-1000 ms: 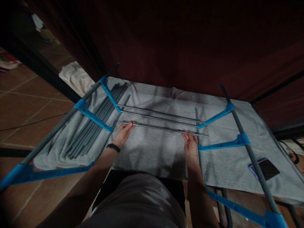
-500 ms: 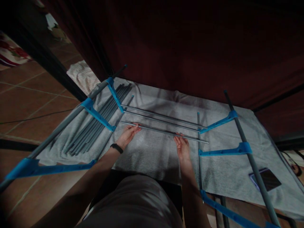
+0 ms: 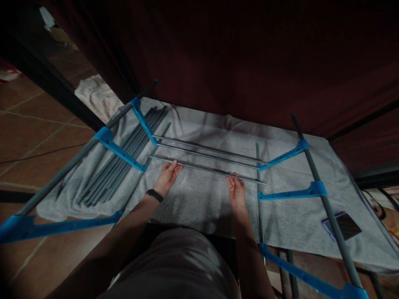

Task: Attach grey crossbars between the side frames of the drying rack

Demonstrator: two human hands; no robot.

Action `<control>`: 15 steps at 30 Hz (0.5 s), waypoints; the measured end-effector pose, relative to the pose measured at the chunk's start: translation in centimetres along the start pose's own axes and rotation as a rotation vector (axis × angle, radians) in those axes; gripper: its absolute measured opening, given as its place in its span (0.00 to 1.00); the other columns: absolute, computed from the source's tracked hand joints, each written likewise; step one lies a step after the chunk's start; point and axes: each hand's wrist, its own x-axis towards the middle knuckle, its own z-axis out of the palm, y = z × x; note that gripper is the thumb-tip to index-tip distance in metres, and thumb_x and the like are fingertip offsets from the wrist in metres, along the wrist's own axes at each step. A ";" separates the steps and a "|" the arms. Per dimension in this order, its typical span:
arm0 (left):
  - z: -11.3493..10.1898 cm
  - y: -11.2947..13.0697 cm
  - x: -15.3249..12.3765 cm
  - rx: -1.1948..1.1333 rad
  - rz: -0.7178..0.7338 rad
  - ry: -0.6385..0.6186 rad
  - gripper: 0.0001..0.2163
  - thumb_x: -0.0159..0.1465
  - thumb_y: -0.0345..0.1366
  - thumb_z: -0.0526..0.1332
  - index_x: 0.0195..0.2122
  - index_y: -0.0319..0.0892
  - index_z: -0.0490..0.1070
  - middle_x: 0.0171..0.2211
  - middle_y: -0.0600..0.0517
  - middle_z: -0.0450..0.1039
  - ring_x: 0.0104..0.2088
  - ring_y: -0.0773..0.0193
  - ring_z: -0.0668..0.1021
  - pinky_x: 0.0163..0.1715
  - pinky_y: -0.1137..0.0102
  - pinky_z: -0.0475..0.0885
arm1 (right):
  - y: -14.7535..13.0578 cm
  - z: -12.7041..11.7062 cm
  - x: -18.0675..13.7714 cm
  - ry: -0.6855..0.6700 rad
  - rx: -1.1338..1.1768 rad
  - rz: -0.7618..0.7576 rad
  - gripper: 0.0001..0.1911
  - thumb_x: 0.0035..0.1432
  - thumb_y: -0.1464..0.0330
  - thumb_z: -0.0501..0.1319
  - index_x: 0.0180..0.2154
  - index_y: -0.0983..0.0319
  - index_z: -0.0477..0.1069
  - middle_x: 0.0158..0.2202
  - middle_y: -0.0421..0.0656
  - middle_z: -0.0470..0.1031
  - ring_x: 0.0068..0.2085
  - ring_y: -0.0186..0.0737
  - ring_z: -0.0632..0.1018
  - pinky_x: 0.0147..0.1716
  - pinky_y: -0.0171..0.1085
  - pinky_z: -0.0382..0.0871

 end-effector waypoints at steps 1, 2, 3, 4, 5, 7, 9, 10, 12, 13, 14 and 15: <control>0.0 0.0 0.0 -0.010 0.008 0.004 0.21 0.59 0.32 0.85 0.27 0.44 0.70 0.27 0.56 0.79 0.31 0.66 0.85 0.50 0.66 0.86 | -0.1 0.1 -0.1 -0.007 -0.005 -0.009 0.10 0.61 0.67 0.73 0.33 0.51 0.73 0.37 0.37 0.84 0.46 0.41 0.88 0.62 0.51 0.85; 0.0 0.0 0.0 -0.017 0.012 0.001 0.20 0.59 0.31 0.84 0.27 0.43 0.71 0.27 0.55 0.80 0.32 0.66 0.86 0.52 0.65 0.85 | -0.1 0.2 -0.1 -0.011 -0.006 -0.011 0.09 0.61 0.67 0.72 0.33 0.51 0.74 0.38 0.37 0.84 0.46 0.41 0.88 0.62 0.50 0.84; 0.1 0.0 -0.1 -0.016 0.010 -0.005 0.19 0.59 0.30 0.84 0.28 0.43 0.72 0.29 0.54 0.81 0.33 0.65 0.87 0.53 0.64 0.85 | -0.1 0.3 -0.2 -0.010 0.000 -0.005 0.09 0.61 0.67 0.73 0.34 0.51 0.74 0.38 0.37 0.84 0.46 0.40 0.88 0.62 0.49 0.84; 0.1 0.0 -0.1 -0.009 0.002 -0.010 0.17 0.59 0.28 0.84 0.29 0.42 0.74 0.30 0.53 0.83 0.35 0.64 0.87 0.54 0.63 0.85 | -0.1 0.4 -0.3 -0.005 0.008 0.007 0.10 0.61 0.67 0.73 0.34 0.52 0.74 0.37 0.36 0.83 0.45 0.40 0.88 0.62 0.48 0.84; 0.2 0.1 -0.2 0.005 -0.011 -0.014 0.16 0.59 0.27 0.84 0.30 0.42 0.76 0.32 0.52 0.84 0.36 0.63 0.88 0.55 0.63 0.85 | -0.1 0.6 -0.3 0.001 0.016 0.021 0.10 0.61 0.66 0.74 0.34 0.52 0.73 0.37 0.35 0.83 0.44 0.39 0.87 0.61 0.48 0.84; 0.4 0.1 -0.4 0.044 -0.054 -0.017 0.14 0.59 0.26 0.83 0.32 0.41 0.78 0.34 0.50 0.86 0.36 0.61 0.89 0.54 0.61 0.86 | -0.1 0.8 -0.2 0.015 0.026 0.044 0.12 0.61 0.66 0.75 0.33 0.52 0.72 0.35 0.34 0.82 0.42 0.38 0.87 0.61 0.47 0.85; 0.8 -0.1 -0.6 0.078 -0.101 -0.023 0.13 0.59 0.25 0.82 0.32 0.41 0.79 0.35 0.50 0.86 0.36 0.60 0.89 0.53 0.60 0.87 | 0.0 0.9 -0.1 0.029 0.029 0.061 0.13 0.61 0.65 0.76 0.33 0.52 0.72 0.36 0.34 0.82 0.42 0.38 0.87 0.61 0.47 0.85; 1.0 -0.3 -0.8 0.090 -0.119 -0.032 0.13 0.59 0.24 0.82 0.32 0.41 0.79 0.35 0.49 0.86 0.36 0.59 0.89 0.52 0.60 0.87 | 0.0 1.0 -0.1 0.034 0.030 0.067 0.13 0.61 0.65 0.75 0.33 0.52 0.72 0.36 0.34 0.82 0.42 0.39 0.87 0.61 0.47 0.85; 1.5 -0.8 -1.1 0.105 -0.142 -0.056 0.12 0.59 0.24 0.82 0.31 0.40 0.80 0.35 0.49 0.87 0.36 0.59 0.89 0.49 0.62 0.87 | 0.1 0.9 0.1 0.040 0.031 0.079 0.12 0.60 0.66 0.75 0.33 0.52 0.73 0.37 0.35 0.83 0.42 0.39 0.87 0.62 0.48 0.85; 1.7 -1.1 -1.2 0.113 -0.146 -0.071 0.12 0.58 0.25 0.83 0.32 0.40 0.80 0.35 0.48 0.87 0.35 0.59 0.89 0.47 0.63 0.87 | 0.1 0.9 0.1 0.038 0.031 0.085 0.11 0.60 0.66 0.75 0.33 0.52 0.73 0.37 0.35 0.83 0.43 0.39 0.88 0.62 0.48 0.85; 1.9 -1.4 -1.3 0.121 -0.147 -0.085 0.12 0.58 0.25 0.83 0.32 0.40 0.81 0.34 0.49 0.87 0.35 0.59 0.89 0.46 0.64 0.86 | 0.1 0.9 0.2 0.033 0.030 0.089 0.11 0.60 0.66 0.75 0.34 0.52 0.74 0.38 0.35 0.84 0.43 0.39 0.88 0.63 0.48 0.84; 1.9 -1.7 -1.4 0.130 -0.146 -0.094 0.11 0.58 0.26 0.83 0.33 0.39 0.82 0.33 0.49 0.86 0.35 0.59 0.89 0.46 0.65 0.86 | 0.1 0.8 0.2 0.026 0.030 0.093 0.10 0.60 0.66 0.75 0.34 0.52 0.74 0.38 0.35 0.84 0.43 0.39 0.88 0.63 0.48 0.84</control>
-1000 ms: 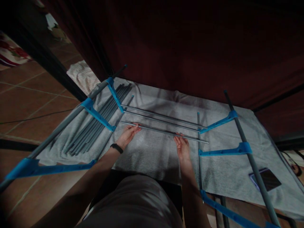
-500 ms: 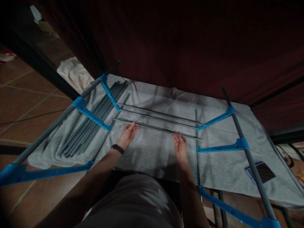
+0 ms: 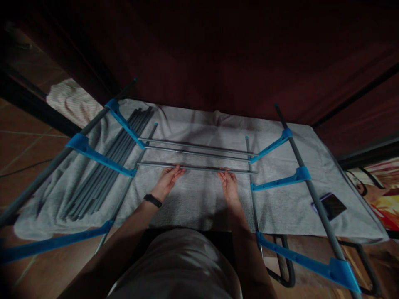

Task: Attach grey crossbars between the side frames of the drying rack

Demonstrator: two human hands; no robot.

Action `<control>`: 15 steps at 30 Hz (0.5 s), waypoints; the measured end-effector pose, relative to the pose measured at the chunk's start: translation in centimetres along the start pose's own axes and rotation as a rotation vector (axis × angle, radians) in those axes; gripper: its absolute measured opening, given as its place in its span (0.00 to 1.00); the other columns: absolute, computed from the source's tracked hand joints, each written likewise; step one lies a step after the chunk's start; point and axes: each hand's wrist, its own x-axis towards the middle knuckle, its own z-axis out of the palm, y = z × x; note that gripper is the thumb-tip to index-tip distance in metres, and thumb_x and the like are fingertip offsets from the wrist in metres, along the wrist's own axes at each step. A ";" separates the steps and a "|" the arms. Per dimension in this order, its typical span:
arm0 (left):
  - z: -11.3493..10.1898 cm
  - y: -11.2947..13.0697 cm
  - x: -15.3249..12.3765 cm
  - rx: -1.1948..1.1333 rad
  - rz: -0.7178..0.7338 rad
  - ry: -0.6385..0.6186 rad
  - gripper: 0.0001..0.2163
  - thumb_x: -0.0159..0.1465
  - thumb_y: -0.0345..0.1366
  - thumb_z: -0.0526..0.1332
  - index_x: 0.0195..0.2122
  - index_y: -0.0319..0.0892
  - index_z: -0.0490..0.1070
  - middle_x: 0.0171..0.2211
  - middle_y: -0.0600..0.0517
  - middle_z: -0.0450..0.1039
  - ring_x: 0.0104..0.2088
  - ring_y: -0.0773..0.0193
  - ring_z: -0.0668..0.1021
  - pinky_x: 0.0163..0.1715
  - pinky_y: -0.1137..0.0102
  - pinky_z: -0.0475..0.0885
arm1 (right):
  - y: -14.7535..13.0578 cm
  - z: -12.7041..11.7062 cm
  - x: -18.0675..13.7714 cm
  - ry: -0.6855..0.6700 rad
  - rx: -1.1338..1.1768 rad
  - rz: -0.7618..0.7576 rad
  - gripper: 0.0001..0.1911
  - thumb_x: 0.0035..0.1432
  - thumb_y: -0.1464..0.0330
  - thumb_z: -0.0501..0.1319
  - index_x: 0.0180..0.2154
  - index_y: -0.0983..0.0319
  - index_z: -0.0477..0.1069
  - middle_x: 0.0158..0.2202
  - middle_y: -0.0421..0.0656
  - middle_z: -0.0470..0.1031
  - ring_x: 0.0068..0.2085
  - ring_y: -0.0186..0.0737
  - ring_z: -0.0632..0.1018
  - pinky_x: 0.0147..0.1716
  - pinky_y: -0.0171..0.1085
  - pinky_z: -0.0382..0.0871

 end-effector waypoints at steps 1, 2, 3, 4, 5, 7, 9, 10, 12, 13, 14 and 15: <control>0.1 -0.2 0.0 0.006 0.005 -0.003 0.11 0.58 0.27 0.84 0.33 0.39 0.82 0.33 0.49 0.86 0.35 0.59 0.89 0.46 0.65 0.86 | 0.0 0.0 0.0 -0.007 -0.001 0.003 0.10 0.61 0.66 0.75 0.35 0.52 0.74 0.38 0.35 0.84 0.44 0.39 0.88 0.63 0.48 0.84; 0.1 -0.4 0.0 0.008 0.009 0.000 0.11 0.58 0.27 0.84 0.33 0.39 0.82 0.32 0.50 0.86 0.34 0.60 0.89 0.47 0.65 0.85 | 0.1 -0.1 0.0 -0.014 -0.002 0.004 0.10 0.61 0.66 0.75 0.35 0.51 0.74 0.39 0.35 0.85 0.44 0.39 0.88 0.63 0.48 0.84; 0.1 -0.6 0.0 0.008 0.012 0.007 0.12 0.59 0.28 0.84 0.32 0.39 0.81 0.31 0.50 0.85 0.34 0.60 0.89 0.48 0.65 0.85 | 0.1 -0.1 0.0 -0.020 -0.002 0.004 0.11 0.62 0.66 0.75 0.35 0.51 0.73 0.39 0.34 0.85 0.44 0.39 0.88 0.63 0.48 0.84; 0.0 -0.7 0.1 0.005 0.014 0.017 0.12 0.59 0.28 0.84 0.30 0.39 0.80 0.29 0.50 0.84 0.34 0.60 0.89 0.49 0.64 0.85 | 0.2 -0.1 0.0 -0.023 -0.002 0.004 0.11 0.62 0.66 0.75 0.35 0.51 0.73 0.38 0.34 0.85 0.43 0.39 0.88 0.63 0.48 0.84; -0.1 -0.7 0.1 0.001 0.017 0.027 0.13 0.59 0.29 0.84 0.29 0.40 0.79 0.28 0.50 0.84 0.35 0.60 0.89 0.50 0.64 0.85 | 0.3 -0.1 0.0 -0.025 -0.001 0.005 0.12 0.62 0.66 0.75 0.35 0.51 0.73 0.37 0.33 0.85 0.42 0.38 0.88 0.62 0.47 0.84; -0.3 -0.8 0.2 -0.006 0.024 0.041 0.16 0.60 0.30 0.84 0.26 0.41 0.76 0.27 0.50 0.83 0.35 0.59 0.89 0.52 0.63 0.85 | 0.4 0.0 0.0 -0.024 0.006 0.002 0.13 0.62 0.65 0.76 0.34 0.51 0.73 0.35 0.33 0.83 0.40 0.37 0.88 0.61 0.45 0.85; -0.4 -0.9 0.3 -0.012 0.038 0.047 0.19 0.60 0.33 0.85 0.26 0.42 0.73 0.27 0.51 0.83 0.35 0.58 0.90 0.52 0.62 0.85 | 0.5 0.0 0.0 -0.022 0.026 -0.002 0.13 0.61 0.64 0.76 0.33 0.51 0.72 0.35 0.33 0.83 0.39 0.37 0.88 0.58 0.43 0.86; -0.4 -0.9 0.3 -0.012 0.044 0.052 0.20 0.60 0.34 0.85 0.26 0.43 0.72 0.27 0.51 0.83 0.35 0.58 0.90 0.51 0.62 0.86 | 0.5 0.0 0.1 -0.023 0.040 -0.004 0.13 0.61 0.64 0.77 0.33 0.51 0.72 0.35 0.33 0.84 0.40 0.37 0.88 0.57 0.43 0.87; -0.5 -1.0 0.3 -0.003 0.050 0.060 0.21 0.60 0.36 0.85 0.27 0.43 0.71 0.27 0.52 0.83 0.35 0.58 0.90 0.50 0.63 0.86 | 0.5 0.0 0.1 -0.024 0.067 -0.008 0.14 0.60 0.65 0.77 0.33 0.51 0.72 0.37 0.34 0.86 0.42 0.37 0.88 0.55 0.42 0.88; -0.5 -1.1 0.3 0.004 0.050 0.062 0.21 0.60 0.37 0.85 0.28 0.43 0.70 0.27 0.52 0.83 0.36 0.58 0.90 0.50 0.63 0.86 | 0.5 0.0 0.2 -0.024 0.076 -0.010 0.14 0.59 0.65 0.78 0.33 0.51 0.72 0.37 0.34 0.86 0.42 0.38 0.88 0.54 0.42 0.88; -0.5 -1.1 0.3 0.011 0.052 0.062 0.21 0.60 0.37 0.85 0.28 0.43 0.70 0.27 0.52 0.83 0.36 0.59 0.90 0.51 0.63 0.86 | 0.5 0.0 0.2 -0.024 0.080 -0.012 0.15 0.58 0.65 0.79 0.33 0.51 0.72 0.37 0.34 0.86 0.41 0.38 0.88 0.53 0.42 0.88; -0.5 -1.1 0.3 0.017 0.055 0.060 0.21 0.59 0.36 0.86 0.28 0.43 0.71 0.28 0.53 0.83 0.36 0.59 0.90 0.52 0.63 0.86 | 0.5 0.0 0.2 -0.024 0.079 -0.014 0.16 0.57 0.65 0.80 0.33 0.51 0.72 0.37 0.34 0.86 0.41 0.38 0.88 0.52 0.41 0.88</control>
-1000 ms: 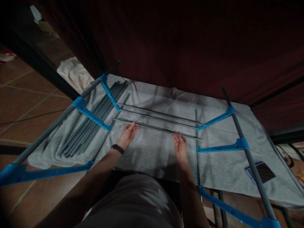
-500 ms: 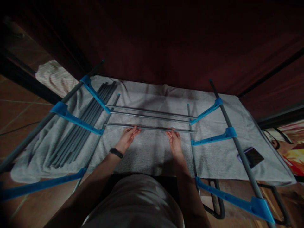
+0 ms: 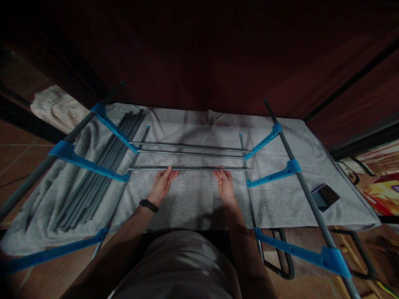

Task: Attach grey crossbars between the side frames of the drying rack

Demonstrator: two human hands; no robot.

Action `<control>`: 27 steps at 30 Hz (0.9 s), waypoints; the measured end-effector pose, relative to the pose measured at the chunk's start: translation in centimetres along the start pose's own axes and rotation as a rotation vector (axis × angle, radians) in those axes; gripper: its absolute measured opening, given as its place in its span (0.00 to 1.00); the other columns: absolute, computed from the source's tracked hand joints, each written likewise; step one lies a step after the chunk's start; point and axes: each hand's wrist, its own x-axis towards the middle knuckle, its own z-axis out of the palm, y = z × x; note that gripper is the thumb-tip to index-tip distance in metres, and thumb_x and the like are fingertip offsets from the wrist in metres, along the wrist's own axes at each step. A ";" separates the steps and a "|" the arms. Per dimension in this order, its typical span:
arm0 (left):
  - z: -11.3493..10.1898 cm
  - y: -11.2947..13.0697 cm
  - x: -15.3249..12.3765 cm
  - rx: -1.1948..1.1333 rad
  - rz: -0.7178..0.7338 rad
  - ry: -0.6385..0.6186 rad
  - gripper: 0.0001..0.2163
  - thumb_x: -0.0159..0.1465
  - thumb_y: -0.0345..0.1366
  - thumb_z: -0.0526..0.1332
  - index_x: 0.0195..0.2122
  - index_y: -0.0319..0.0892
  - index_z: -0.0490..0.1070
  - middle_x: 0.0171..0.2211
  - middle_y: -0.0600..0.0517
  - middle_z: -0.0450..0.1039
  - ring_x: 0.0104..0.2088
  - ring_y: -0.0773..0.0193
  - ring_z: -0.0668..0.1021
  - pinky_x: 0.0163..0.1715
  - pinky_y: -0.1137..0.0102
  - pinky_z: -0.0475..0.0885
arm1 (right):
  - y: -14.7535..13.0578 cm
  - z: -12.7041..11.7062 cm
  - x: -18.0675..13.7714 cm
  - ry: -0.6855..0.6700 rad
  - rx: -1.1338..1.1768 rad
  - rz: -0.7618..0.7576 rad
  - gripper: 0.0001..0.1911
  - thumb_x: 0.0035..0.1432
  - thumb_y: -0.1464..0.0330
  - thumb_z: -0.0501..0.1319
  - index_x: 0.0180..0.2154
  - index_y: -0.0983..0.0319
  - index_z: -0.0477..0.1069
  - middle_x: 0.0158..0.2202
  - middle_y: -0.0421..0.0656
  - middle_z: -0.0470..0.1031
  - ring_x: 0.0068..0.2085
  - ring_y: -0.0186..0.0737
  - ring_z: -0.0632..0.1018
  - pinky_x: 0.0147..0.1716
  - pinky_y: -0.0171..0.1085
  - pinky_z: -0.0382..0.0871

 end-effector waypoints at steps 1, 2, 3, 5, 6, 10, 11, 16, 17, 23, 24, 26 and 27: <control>0.0 0.0 0.0 0.005 0.003 -0.007 0.21 0.58 0.35 0.86 0.28 0.43 0.71 0.28 0.53 0.83 0.37 0.59 0.90 0.53 0.62 0.86 | 0.0 0.0 0.0 -0.001 -0.001 0.000 0.17 0.56 0.64 0.80 0.33 0.51 0.72 0.37 0.34 0.86 0.41 0.38 0.88 0.52 0.41 0.88; -0.1 0.1 0.0 0.006 0.006 -0.016 0.20 0.57 0.34 0.86 0.28 0.43 0.72 0.28 0.53 0.84 0.37 0.59 0.90 0.55 0.61 0.86 | 0.1 0.0 0.0 -0.002 -0.004 0.000 0.18 0.56 0.63 0.81 0.34 0.51 0.72 0.36 0.34 0.86 0.41 0.39 0.88 0.52 0.41 0.88; -0.1 0.2 0.0 0.002 0.008 -0.025 0.19 0.56 0.32 0.86 0.28 0.42 0.74 0.29 0.53 0.84 0.37 0.60 0.90 0.57 0.61 0.85 | 0.2 0.0 0.1 -0.003 -0.009 0.000 0.18 0.55 0.62 0.82 0.34 0.51 0.72 0.36 0.34 0.85 0.40 0.39 0.88 0.52 0.42 0.87; -0.2 0.4 0.0 -0.016 0.005 -0.046 0.15 0.56 0.28 0.84 0.30 0.41 0.77 0.32 0.53 0.85 0.37 0.61 0.90 0.59 0.60 0.85 | 0.3 0.0 0.1 -0.006 -0.022 0.002 0.20 0.56 0.59 0.82 0.34 0.51 0.72 0.34 0.34 0.83 0.40 0.39 0.87 0.53 0.42 0.87; -0.3 0.5 0.0 -0.029 0.003 -0.053 0.14 0.57 0.26 0.84 0.31 0.41 0.79 0.33 0.52 0.86 0.38 0.62 0.90 0.60 0.60 0.85 | 0.4 0.0 0.1 -0.008 -0.030 0.004 0.20 0.56 0.59 0.82 0.34 0.51 0.71 0.33 0.34 0.82 0.39 0.40 0.87 0.53 0.42 0.86; -0.3 0.7 0.0 -0.065 -0.005 -0.042 0.12 0.60 0.23 0.81 0.31 0.41 0.79 0.33 0.53 0.86 0.38 0.63 0.90 0.62 0.59 0.84 | 0.4 0.1 0.0 -0.020 -0.050 0.009 0.20 0.59 0.58 0.80 0.33 0.50 0.70 0.32 0.34 0.80 0.41 0.42 0.87 0.56 0.45 0.85; -0.3 0.7 0.0 -0.070 -0.009 -0.031 0.12 0.61 0.23 0.80 0.30 0.41 0.78 0.32 0.53 0.85 0.37 0.63 0.90 0.61 0.59 0.84 | 0.4 0.1 0.0 -0.020 -0.048 0.006 0.19 0.59 0.58 0.80 0.33 0.50 0.70 0.32 0.34 0.80 0.41 0.42 0.86 0.56 0.46 0.85; -0.1 0.6 0.1 -0.082 -0.005 0.016 0.15 0.64 0.24 0.78 0.28 0.41 0.74 0.29 0.55 0.83 0.34 0.66 0.88 0.56 0.64 0.86 | 0.2 0.2 -0.1 -0.052 -0.049 -0.026 0.17 0.55 0.60 0.79 0.32 0.49 0.70 0.35 0.35 0.82 0.42 0.43 0.86 0.56 0.47 0.84; -0.1 0.6 0.1 -0.080 -0.002 0.019 0.16 0.65 0.24 0.78 0.28 0.41 0.73 0.28 0.55 0.83 0.34 0.66 0.89 0.56 0.64 0.86 | 0.2 0.2 -0.1 -0.062 -0.049 -0.033 0.18 0.54 0.60 0.79 0.31 0.50 0.70 0.34 0.35 0.81 0.42 0.42 0.86 0.56 0.47 0.84; -0.2 0.8 0.2 -0.046 -0.018 -0.014 0.17 0.62 0.24 0.80 0.26 0.42 0.72 0.30 0.53 0.84 0.37 0.62 0.90 0.60 0.60 0.85 | 0.1 0.7 -0.4 -0.010 0.011 -0.004 0.23 0.49 0.59 0.83 0.29 0.51 0.69 0.32 0.35 0.80 0.38 0.40 0.84 0.51 0.43 0.85; -0.2 0.9 0.1 -0.041 -0.020 -0.021 0.17 0.61 0.23 0.79 0.26 0.42 0.73 0.31 0.53 0.85 0.37 0.62 0.91 0.61 0.60 0.85 | 0.0 0.8 -0.4 0.001 0.019 0.007 0.23 0.49 0.59 0.84 0.30 0.51 0.69 0.32 0.35 0.80 0.37 0.40 0.84 0.50 0.43 0.85; -0.3 1.0 0.0 -0.033 -0.021 -0.034 0.15 0.61 0.22 0.79 0.27 0.41 0.74 0.31 0.52 0.86 0.38 0.61 0.91 0.62 0.59 0.84 | -0.1 1.0 -0.6 0.012 0.029 0.015 0.24 0.49 0.58 0.84 0.30 0.52 0.69 0.31 0.35 0.80 0.36 0.41 0.83 0.49 0.44 0.85; -0.3 1.1 0.0 -0.028 -0.019 -0.039 0.15 0.61 0.22 0.79 0.27 0.41 0.75 0.31 0.52 0.86 0.39 0.61 0.91 0.62 0.59 0.84 | -0.1 1.1 -0.6 0.015 0.034 0.014 0.25 0.50 0.58 0.85 0.30 0.52 0.68 0.31 0.35 0.80 0.36 0.41 0.83 0.48 0.44 0.85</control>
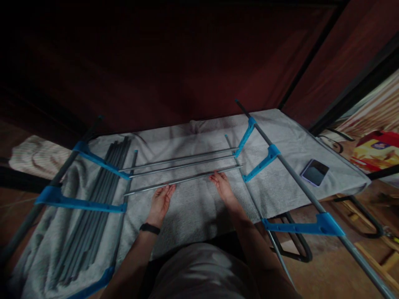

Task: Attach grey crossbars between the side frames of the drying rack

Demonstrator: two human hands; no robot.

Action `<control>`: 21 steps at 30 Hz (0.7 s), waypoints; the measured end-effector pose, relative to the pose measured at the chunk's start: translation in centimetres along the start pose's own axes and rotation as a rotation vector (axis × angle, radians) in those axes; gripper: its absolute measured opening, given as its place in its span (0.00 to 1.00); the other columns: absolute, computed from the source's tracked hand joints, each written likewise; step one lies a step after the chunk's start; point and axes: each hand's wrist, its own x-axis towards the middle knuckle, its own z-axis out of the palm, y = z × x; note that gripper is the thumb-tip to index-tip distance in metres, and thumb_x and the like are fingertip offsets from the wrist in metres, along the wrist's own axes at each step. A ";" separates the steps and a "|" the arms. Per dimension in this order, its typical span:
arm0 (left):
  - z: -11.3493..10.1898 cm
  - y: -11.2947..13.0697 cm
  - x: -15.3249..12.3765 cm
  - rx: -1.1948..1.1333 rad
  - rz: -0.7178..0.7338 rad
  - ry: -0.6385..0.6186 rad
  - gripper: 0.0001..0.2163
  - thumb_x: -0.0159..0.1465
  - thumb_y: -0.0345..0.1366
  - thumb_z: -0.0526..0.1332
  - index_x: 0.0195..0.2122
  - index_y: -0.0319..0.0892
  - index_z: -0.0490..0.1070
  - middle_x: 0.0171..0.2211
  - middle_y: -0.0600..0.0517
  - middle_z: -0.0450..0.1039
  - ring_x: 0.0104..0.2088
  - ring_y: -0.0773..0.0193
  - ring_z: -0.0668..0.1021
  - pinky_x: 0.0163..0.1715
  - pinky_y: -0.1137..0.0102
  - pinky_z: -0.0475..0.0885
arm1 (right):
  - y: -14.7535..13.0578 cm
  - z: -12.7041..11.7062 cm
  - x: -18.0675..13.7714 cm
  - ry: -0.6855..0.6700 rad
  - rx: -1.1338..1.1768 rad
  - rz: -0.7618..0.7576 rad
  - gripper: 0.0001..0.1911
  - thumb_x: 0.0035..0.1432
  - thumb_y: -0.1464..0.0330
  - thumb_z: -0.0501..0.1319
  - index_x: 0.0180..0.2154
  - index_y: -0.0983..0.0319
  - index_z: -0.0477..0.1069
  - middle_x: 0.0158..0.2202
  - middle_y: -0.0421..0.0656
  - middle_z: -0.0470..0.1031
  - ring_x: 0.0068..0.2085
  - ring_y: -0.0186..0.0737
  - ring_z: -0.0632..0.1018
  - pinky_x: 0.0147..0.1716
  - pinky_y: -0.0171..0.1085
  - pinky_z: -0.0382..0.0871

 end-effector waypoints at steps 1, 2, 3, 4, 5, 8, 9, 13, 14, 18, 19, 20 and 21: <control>0.0 0.1 -0.1 0.007 0.000 -0.006 0.15 0.61 0.22 0.79 0.26 0.41 0.75 0.30 0.52 0.85 0.39 0.60 0.91 0.61 0.59 0.84 | 0.0 0.1 0.0 0.002 0.005 -0.001 0.26 0.50 0.57 0.85 0.30 0.52 0.68 0.30 0.35 0.79 0.36 0.42 0.83 0.47 0.44 0.85; 0.0 0.1 -0.1 0.014 -0.001 -0.012 0.15 0.61 0.23 0.79 0.26 0.42 0.74 0.30 0.52 0.85 0.39 0.60 0.91 0.61 0.59 0.84 | -0.1 0.2 -0.1 0.004 0.010 0.000 0.26 0.49 0.56 0.85 0.30 0.52 0.68 0.29 0.35 0.79 0.36 0.42 0.83 0.46 0.45 0.85; 0.1 0.2 -0.2 0.021 -0.002 -0.018 0.16 0.61 0.23 0.79 0.26 0.42 0.74 0.30 0.53 0.85 0.39 0.60 0.91 0.61 0.59 0.84 | -0.1 0.2 -0.1 0.006 0.015 -0.001 0.27 0.48 0.56 0.86 0.30 0.53 0.68 0.29 0.35 0.79 0.35 0.42 0.83 0.45 0.45 0.85; 0.1 0.2 -0.2 0.026 -0.001 -0.023 0.16 0.61 0.24 0.79 0.25 0.42 0.73 0.29 0.53 0.85 0.39 0.60 0.91 0.61 0.59 0.84 | -0.1 0.3 -0.1 0.007 0.021 -0.002 0.26 0.46 0.56 0.86 0.30 0.53 0.69 0.29 0.35 0.79 0.35 0.43 0.83 0.44 0.45 0.85; 0.1 0.3 -0.3 0.030 0.001 -0.025 0.17 0.62 0.24 0.79 0.25 0.43 0.72 0.29 0.53 0.84 0.39 0.60 0.91 0.61 0.59 0.84 | -0.1 0.3 -0.2 0.008 0.029 -0.004 0.26 0.45 0.57 0.86 0.30 0.53 0.70 0.29 0.36 0.79 0.35 0.43 0.83 0.44 0.45 0.85; 0.3 0.5 -0.3 0.041 0.005 -0.024 0.18 0.64 0.24 0.77 0.24 0.43 0.70 0.29 0.53 0.84 0.40 0.60 0.91 0.62 0.59 0.84 | -0.3 0.3 -0.3 0.003 0.051 -0.013 0.24 0.41 0.60 0.87 0.32 0.52 0.74 0.34 0.37 0.83 0.38 0.44 0.84 0.46 0.47 0.85; 0.3 0.6 -0.4 0.046 0.004 -0.021 0.18 0.64 0.24 0.76 0.24 0.44 0.70 0.30 0.53 0.84 0.40 0.61 0.91 0.62 0.58 0.83 | -0.4 0.3 -0.4 -0.004 0.056 -0.013 0.23 0.41 0.61 0.87 0.33 0.51 0.75 0.35 0.37 0.84 0.39 0.45 0.85 0.47 0.47 0.85; 0.4 0.8 -0.5 0.045 0.007 0.004 0.15 0.67 0.23 0.73 0.27 0.44 0.72 0.31 0.54 0.84 0.39 0.63 0.90 0.63 0.60 0.83 | -0.6 0.2 -0.7 -0.024 0.064 -0.002 0.23 0.41 0.61 0.87 0.34 0.50 0.77 0.38 0.37 0.85 0.43 0.45 0.86 0.49 0.48 0.86; 0.4 0.8 -0.5 0.044 0.007 0.011 0.15 0.67 0.23 0.73 0.27 0.44 0.73 0.31 0.54 0.84 0.39 0.64 0.90 0.63 0.60 0.83 | -0.6 0.3 -0.7 -0.018 0.063 0.004 0.24 0.40 0.61 0.87 0.34 0.50 0.76 0.37 0.36 0.84 0.41 0.44 0.85 0.48 0.47 0.86; 0.5 0.9 -0.6 0.077 0.005 0.020 0.11 0.67 0.23 0.72 0.30 0.43 0.76 0.33 0.53 0.85 0.39 0.64 0.89 0.61 0.61 0.84 | -0.4 0.5 -0.6 0.009 0.069 0.025 0.26 0.39 0.61 0.87 0.34 0.53 0.75 0.33 0.35 0.81 0.36 0.41 0.83 0.41 0.41 0.85; 0.5 0.8 -0.6 0.092 0.016 0.020 0.10 0.67 0.23 0.72 0.31 0.43 0.77 0.33 0.53 0.85 0.39 0.64 0.89 0.60 0.62 0.84 | -0.4 0.5 -0.6 0.011 0.075 0.025 0.25 0.41 0.61 0.87 0.35 0.54 0.75 0.33 0.35 0.81 0.35 0.40 0.83 0.41 0.41 0.84; 0.4 0.8 -0.6 0.105 0.032 0.021 0.10 0.67 0.24 0.72 0.32 0.43 0.77 0.34 0.53 0.85 0.39 0.64 0.89 0.59 0.63 0.84 | -0.3 0.5 -0.5 0.014 0.082 0.023 0.24 0.43 0.62 0.86 0.35 0.54 0.75 0.34 0.35 0.82 0.36 0.40 0.83 0.41 0.40 0.84; 0.4 0.7 -0.6 0.116 0.048 0.025 0.10 0.67 0.24 0.73 0.32 0.44 0.77 0.34 0.54 0.85 0.38 0.65 0.89 0.58 0.64 0.84 | -0.3 0.5 -0.5 0.017 0.092 0.019 0.22 0.46 0.63 0.85 0.36 0.54 0.76 0.35 0.35 0.83 0.36 0.40 0.83 0.42 0.40 0.85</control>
